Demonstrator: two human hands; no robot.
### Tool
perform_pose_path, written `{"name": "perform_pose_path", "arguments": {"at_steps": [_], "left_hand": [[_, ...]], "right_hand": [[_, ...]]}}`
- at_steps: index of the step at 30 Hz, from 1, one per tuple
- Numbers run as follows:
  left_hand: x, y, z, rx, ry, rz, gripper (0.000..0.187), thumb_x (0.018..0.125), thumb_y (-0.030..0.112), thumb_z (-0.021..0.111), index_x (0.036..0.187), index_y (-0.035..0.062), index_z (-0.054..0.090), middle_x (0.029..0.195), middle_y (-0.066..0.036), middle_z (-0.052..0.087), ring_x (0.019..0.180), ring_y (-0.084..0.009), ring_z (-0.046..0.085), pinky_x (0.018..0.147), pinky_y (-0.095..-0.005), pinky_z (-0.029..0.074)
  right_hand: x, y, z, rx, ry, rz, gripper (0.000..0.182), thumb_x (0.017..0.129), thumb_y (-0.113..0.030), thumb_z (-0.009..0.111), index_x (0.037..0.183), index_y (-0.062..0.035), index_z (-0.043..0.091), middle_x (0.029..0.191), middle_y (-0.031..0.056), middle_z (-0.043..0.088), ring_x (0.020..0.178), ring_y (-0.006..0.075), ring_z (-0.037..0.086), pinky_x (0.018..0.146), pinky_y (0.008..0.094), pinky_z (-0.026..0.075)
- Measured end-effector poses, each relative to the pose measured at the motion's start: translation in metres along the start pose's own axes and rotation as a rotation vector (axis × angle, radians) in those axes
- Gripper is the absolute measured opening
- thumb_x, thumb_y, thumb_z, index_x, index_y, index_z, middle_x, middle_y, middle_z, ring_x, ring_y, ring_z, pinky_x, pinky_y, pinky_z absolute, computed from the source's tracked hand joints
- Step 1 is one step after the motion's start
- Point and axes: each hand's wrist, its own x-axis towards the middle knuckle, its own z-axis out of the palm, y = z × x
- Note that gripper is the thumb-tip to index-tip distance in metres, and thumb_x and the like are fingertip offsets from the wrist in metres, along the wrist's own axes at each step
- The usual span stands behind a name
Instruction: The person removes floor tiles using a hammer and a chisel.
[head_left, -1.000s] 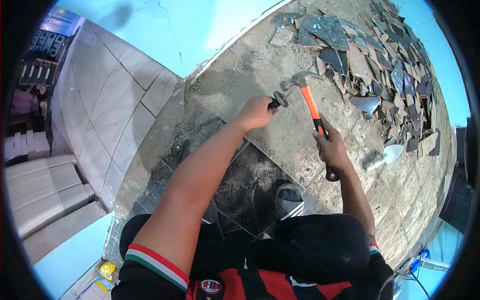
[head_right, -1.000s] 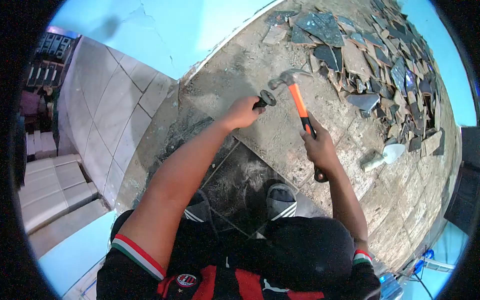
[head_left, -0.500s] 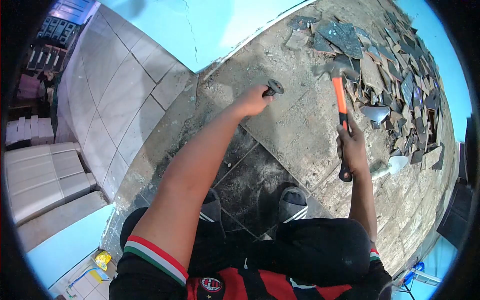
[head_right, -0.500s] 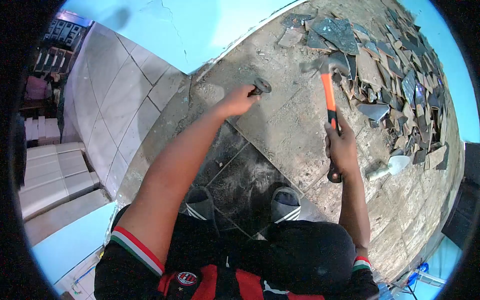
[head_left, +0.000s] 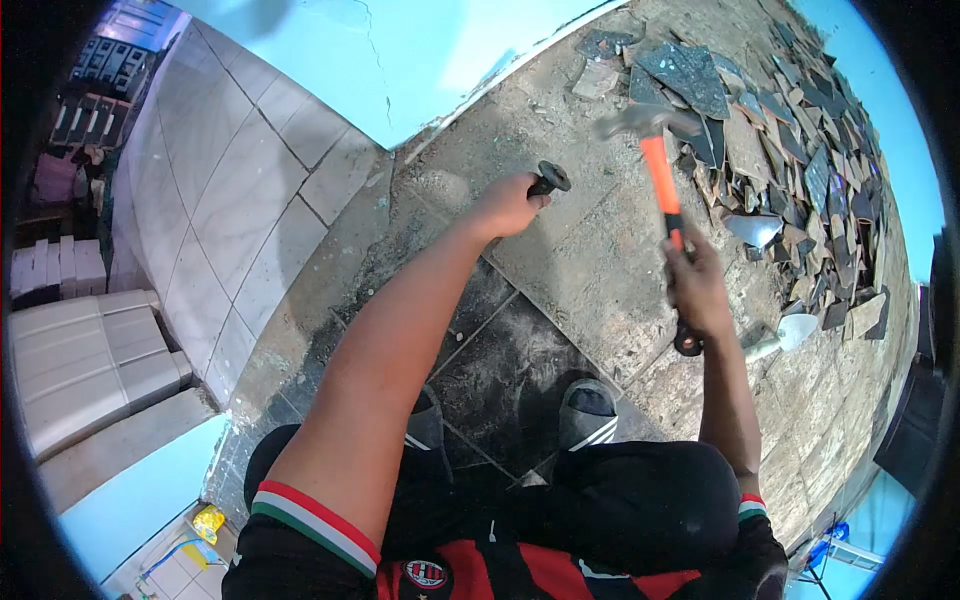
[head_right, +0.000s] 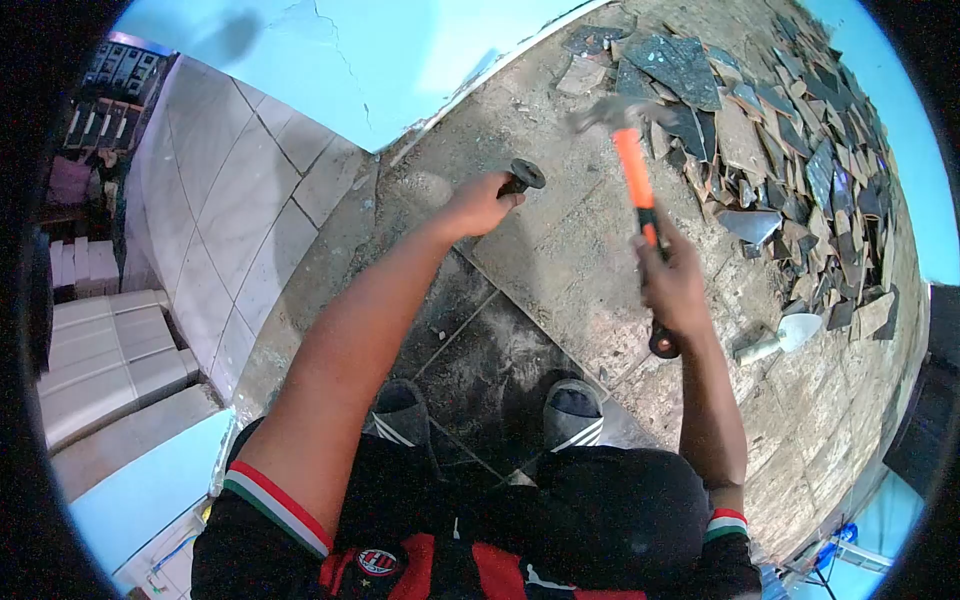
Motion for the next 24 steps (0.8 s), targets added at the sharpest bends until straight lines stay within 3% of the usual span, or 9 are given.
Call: {"name": "perform_pose_path", "arguments": {"at_steps": [3,5,7,9,10,11,16,19,24], "left_hand": [[0.0,0.001,0.0,-0.056,-0.011,-0.017,0.035,0.097,0.031,0.065,0.113,-0.0003,0.068,0.098,-0.023,0.07,0.094,-0.0398,0.067,0.082,-0.0494,0.049],[-0.001,0.003,-0.001,-0.059,-0.031,-0.044,0.035,0.097,0.031,0.065,0.113,-0.0006,0.068,0.099,-0.022,0.07,0.095,-0.04,0.067,0.083,-0.0496,0.049],[-0.001,0.002,0.0,-0.076,-0.014,-0.036,0.035,0.096,0.03,0.066,0.112,-0.0007,0.068,0.098,-0.023,0.07,0.095,-0.04,0.067,0.083,-0.0497,0.049],[-0.002,-0.002,0.006,-0.101,0.035,0.009,0.034,0.096,0.029,0.066,0.112,-0.0006,0.068,0.096,-0.023,0.07,0.095,-0.0399,0.067,0.083,-0.0499,0.049],[-0.001,0.0,0.005,-0.07,0.027,0.014,0.033,0.095,0.029,0.067,0.11,-0.0001,0.068,0.096,-0.024,0.069,0.094,-0.0411,0.067,0.082,-0.0503,0.049],[-0.001,0.001,0.005,-0.036,0.015,0.018,0.032,0.093,0.028,0.068,0.108,0.0005,0.069,0.096,-0.025,0.069,0.094,-0.0423,0.066,0.081,-0.0506,0.049],[-0.006,-0.003,0.018,-0.036,0.036,0.09,0.031,0.093,0.028,0.068,0.107,0.0002,0.067,0.096,-0.024,0.068,0.093,-0.0415,0.066,0.08,-0.049,0.049],[-0.004,-0.016,0.001,-0.075,0.018,0.025,0.034,0.096,0.028,0.066,0.112,-0.0009,0.065,0.096,-0.02,0.068,0.091,-0.0347,0.067,0.081,-0.0449,0.049],[-0.003,-0.024,-0.028,-0.154,-0.024,-0.092,0.042,0.098,0.032,0.064,0.122,-0.0025,0.06,0.104,-0.019,0.068,0.097,-0.0315,0.065,0.086,-0.0447,0.048]], "right_hand": [[0.0,-0.034,-0.016,0.06,0.258,-0.086,0.058,0.103,-0.017,0.06,0.156,-0.0123,0.038,0.066,-0.0049,0.047,0.048,0.0043,0.042,0.042,0.0225,0.036],[0.003,-0.043,-0.011,0.155,0.388,-0.276,0.06,0.103,-0.017,0.059,0.157,-0.0094,0.034,0.066,-0.0047,0.045,0.047,0.0024,0.04,0.04,0.021,0.034],[0.004,-0.025,0.002,0.059,0.43,-0.239,0.056,0.104,-0.016,0.057,0.155,-0.0051,0.037,0.076,0.0028,0.059,0.058,0.0106,0.055,0.053,0.0253,0.048],[0.013,0.039,0.018,-0.266,0.264,-0.394,0.054,0.1,-0.014,0.059,0.151,-0.0055,0.044,0.109,0.024,0.07,0.105,0.0285,0.066,0.098,0.0361,0.048],[-0.003,0.015,0.022,-0.382,-0.108,-0.174,0.058,0.097,-0.013,0.062,0.152,-0.0094,0.044,0.106,0.0267,0.069,0.105,0.0251,0.067,0.095,0.0349,0.049],[-0.006,-0.008,0.03,-0.376,-0.111,-0.014,0.061,0.095,-0.012,0.063,0.153,-0.0113,0.044,0.1,0.0259,0.068,0.096,0.024,0.068,0.09,0.0358,0.051],[-0.012,0.023,0.031,-0.234,-0.094,-0.017,0.062,0.096,-0.013,0.063,0.155,-0.0135,0.042,0.074,0.0057,0.057,0.063,0.0143,0.052,0.064,0.0324,0.049],[-0.023,0.016,0.024,-0.104,-0.092,0.123,0.063,0.098,-0.013,0.062,0.156,-0.0148,0.04,0.072,-0.0008,0.051,0.059,0.0093,0.047,0.056,0.0281,0.044],[-0.017,0.038,0.016,-0.036,-0.04,0.06,0.063,0.099,-0.011,0.06,0.157,-0.0111,0.037,0.069,-0.0032,0.048,0.055,0.0072,0.045,0.048,0.0257,0.04]]}}
